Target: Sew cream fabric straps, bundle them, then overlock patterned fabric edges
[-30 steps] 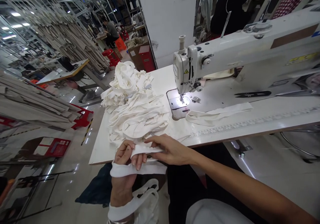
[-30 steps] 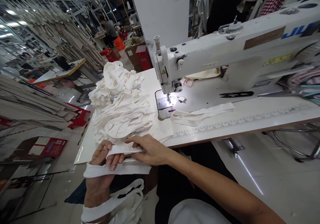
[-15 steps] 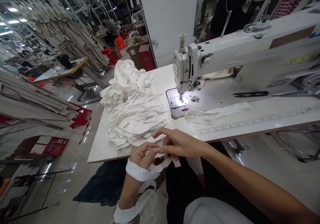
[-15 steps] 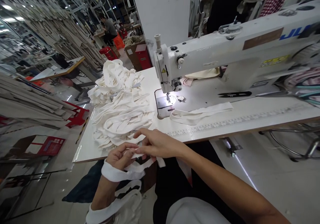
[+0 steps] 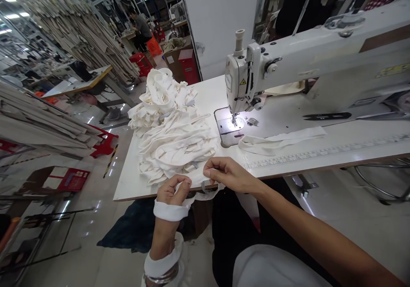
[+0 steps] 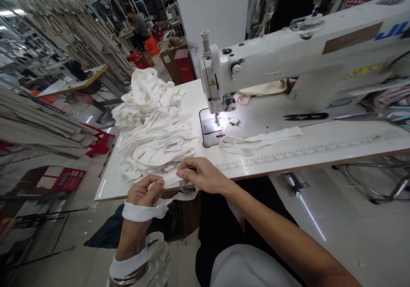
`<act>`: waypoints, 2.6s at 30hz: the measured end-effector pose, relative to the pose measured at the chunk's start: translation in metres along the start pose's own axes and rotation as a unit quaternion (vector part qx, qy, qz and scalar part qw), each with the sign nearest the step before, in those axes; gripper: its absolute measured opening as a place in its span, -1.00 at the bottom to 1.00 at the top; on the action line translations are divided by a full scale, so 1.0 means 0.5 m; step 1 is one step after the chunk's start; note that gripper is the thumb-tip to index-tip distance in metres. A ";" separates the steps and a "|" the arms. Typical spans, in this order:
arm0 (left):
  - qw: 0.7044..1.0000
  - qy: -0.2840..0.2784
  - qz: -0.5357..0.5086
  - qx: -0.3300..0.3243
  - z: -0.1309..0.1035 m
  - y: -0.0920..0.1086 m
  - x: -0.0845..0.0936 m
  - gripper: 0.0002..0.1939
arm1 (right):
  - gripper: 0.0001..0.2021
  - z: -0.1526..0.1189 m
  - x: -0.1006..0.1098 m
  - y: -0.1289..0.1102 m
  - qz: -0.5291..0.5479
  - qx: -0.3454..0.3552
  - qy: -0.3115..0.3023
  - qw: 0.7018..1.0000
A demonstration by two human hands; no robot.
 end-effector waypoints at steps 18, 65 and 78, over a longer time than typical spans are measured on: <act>0.906 -0.267 -0.267 0.192 -0.046 -0.033 -0.023 -0.70 | -0.79 0.010 -0.027 -0.005 0.033 0.031 -0.020 0.999; 0.936 0.037 0.133 -0.325 0.063 0.105 -0.011 -0.78 | -0.75 0.079 0.002 -0.043 -0.059 0.187 0.116 0.974; 0.566 0.209 0.311 -0.735 0.008 0.103 0.017 -0.70 | -0.85 0.012 0.002 -0.048 -0.281 0.564 0.245 0.737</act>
Point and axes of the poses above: each hand's wrist, its own z-axis towards the middle knuckle, its own x-axis out of the back of the hand, y = z × x, the point moved 2 cm from there along z, towards the middle knuckle, and after that the axes turned 13 degrees about y, right-handed, at the moved point
